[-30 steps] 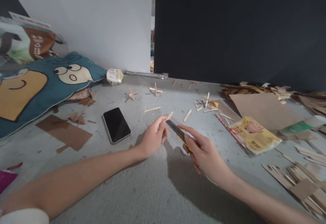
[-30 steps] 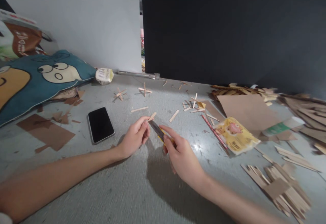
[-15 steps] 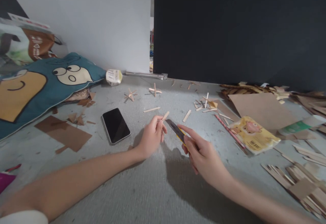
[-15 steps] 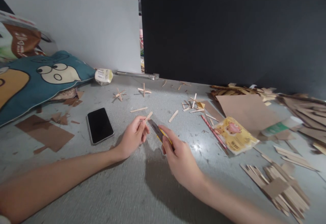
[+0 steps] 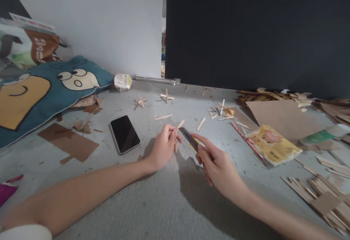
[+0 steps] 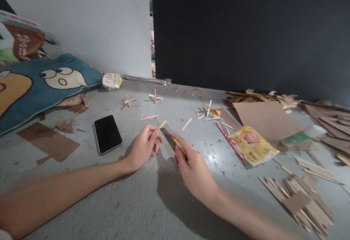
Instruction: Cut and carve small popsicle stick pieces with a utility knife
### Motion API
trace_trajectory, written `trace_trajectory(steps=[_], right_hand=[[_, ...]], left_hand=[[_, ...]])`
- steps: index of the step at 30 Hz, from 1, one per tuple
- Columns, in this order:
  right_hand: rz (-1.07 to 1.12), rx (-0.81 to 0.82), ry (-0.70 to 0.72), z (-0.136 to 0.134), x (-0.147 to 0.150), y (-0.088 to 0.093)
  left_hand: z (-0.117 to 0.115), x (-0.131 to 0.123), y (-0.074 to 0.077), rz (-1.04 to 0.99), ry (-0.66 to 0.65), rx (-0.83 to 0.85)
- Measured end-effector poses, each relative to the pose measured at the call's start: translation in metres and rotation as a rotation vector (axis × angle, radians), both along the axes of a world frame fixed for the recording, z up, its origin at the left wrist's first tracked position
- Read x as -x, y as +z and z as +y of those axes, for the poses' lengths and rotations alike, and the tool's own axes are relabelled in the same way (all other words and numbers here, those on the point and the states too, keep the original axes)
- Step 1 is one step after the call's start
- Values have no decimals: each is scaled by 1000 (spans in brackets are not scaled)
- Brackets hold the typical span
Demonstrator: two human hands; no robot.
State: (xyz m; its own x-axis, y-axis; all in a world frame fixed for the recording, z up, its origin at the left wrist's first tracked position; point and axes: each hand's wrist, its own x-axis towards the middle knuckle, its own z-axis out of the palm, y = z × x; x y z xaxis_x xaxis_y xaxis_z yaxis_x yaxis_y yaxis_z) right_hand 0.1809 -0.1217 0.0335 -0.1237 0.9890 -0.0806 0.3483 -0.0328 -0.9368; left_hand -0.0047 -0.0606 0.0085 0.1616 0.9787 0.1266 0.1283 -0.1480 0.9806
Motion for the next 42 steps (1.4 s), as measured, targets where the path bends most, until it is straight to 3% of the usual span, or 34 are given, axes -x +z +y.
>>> trace_trajectory(steps=[9,17,22,27,34,42], right_hand=[[-40,-20,10,-3,1,3],[-241,-207,22,-8,5,3],[-270,-226,19,-8,6,3],[-187,-142,24,-8,6,5],[193,185,3,-1,6,13],[431,334,-29,5,2,23]], left_hand=[[-2,-1,-3,48,-12,-69],[-6,2,-1,199,-6,-195],[-8,3,-2,257,-13,-177],[-5,2,-3,213,-10,-146],[1,1,-3,70,-29,-95],[0,0,-2,-44,-43,-25]])
